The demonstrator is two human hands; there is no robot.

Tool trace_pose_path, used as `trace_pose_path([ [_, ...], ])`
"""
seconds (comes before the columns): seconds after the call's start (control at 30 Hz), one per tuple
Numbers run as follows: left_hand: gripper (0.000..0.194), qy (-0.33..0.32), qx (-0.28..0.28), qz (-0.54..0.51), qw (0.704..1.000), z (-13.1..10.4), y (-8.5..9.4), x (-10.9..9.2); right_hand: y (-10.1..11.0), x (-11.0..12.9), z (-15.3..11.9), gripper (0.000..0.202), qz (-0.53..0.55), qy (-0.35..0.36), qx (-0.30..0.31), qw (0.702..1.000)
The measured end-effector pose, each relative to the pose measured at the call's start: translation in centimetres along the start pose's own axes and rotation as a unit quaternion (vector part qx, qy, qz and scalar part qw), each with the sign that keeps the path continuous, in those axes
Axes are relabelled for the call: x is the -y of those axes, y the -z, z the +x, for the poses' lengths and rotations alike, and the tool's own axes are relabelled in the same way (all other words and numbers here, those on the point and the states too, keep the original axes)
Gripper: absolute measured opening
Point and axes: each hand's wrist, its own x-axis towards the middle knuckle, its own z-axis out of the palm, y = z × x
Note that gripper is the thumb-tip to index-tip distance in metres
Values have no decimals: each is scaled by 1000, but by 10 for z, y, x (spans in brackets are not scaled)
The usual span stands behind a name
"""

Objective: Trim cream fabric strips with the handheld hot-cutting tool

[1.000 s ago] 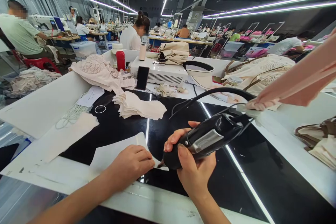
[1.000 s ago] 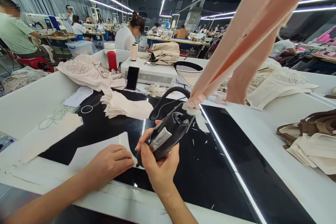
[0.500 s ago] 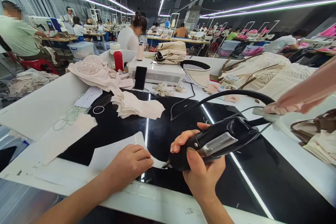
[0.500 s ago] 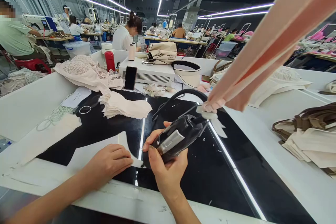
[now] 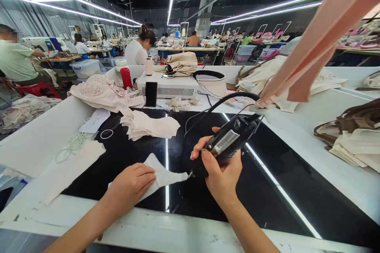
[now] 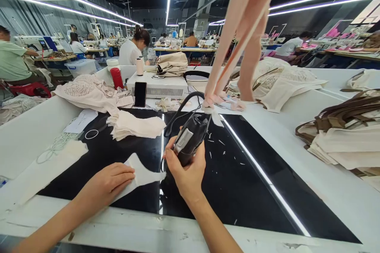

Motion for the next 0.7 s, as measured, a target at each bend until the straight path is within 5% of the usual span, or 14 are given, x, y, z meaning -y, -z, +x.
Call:
trace_pose_path([
  [0.37, 20, 129, 155, -25, 979, 13, 14, -31, -16, -1, 3, 23, 19, 6, 7, 1000],
  [0.47, 7, 88, 154, 6, 984, 30, 16, -24, -19, -5, 3, 22, 24, -2, 8, 1000],
  [0.7, 34, 2, 217, -128, 968, 63, 9, -3, -24, -8, -1, 20, 1, -28, 10, 1000],
])
